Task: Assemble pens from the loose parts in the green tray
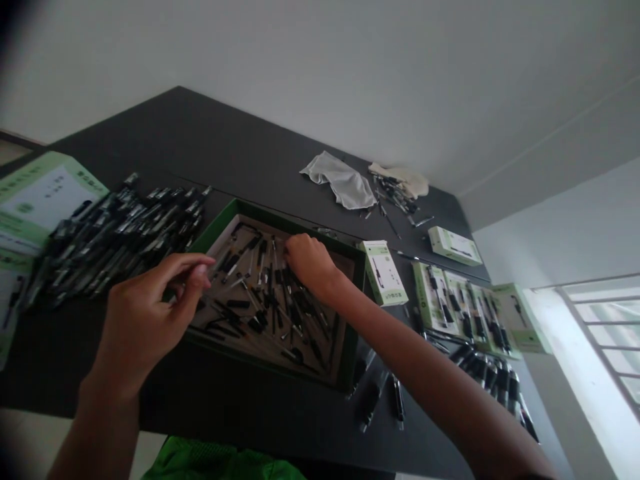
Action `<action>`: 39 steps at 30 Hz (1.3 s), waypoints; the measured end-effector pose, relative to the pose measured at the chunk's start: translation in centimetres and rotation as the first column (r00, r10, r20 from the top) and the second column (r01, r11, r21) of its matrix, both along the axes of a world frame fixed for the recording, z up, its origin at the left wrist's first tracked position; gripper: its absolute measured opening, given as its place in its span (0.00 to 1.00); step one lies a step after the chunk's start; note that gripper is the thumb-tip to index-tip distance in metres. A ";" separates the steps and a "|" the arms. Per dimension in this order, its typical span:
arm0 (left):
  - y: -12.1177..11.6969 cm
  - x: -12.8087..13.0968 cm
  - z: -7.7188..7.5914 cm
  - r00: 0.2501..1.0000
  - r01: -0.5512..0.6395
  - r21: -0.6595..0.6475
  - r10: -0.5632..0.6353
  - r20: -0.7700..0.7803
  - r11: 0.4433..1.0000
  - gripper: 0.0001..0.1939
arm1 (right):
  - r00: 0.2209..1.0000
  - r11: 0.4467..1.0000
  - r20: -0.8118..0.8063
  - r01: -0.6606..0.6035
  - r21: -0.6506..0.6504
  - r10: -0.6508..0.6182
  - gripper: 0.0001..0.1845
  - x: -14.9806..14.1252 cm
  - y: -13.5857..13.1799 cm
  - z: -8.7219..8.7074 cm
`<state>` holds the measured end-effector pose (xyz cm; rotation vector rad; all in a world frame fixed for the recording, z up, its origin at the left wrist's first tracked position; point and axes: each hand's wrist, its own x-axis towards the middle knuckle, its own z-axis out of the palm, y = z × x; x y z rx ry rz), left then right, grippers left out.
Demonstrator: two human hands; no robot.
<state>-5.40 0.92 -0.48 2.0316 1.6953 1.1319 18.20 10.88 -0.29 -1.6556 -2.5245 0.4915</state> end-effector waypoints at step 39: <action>-0.6 0.1 1.1 0.971 -0.183 -0.065 0.191 0.144 0.981 0.09 | 0.796 0.779 0.262 -0.596 0.192 0.545 0.15 -3.3 2.9 1.3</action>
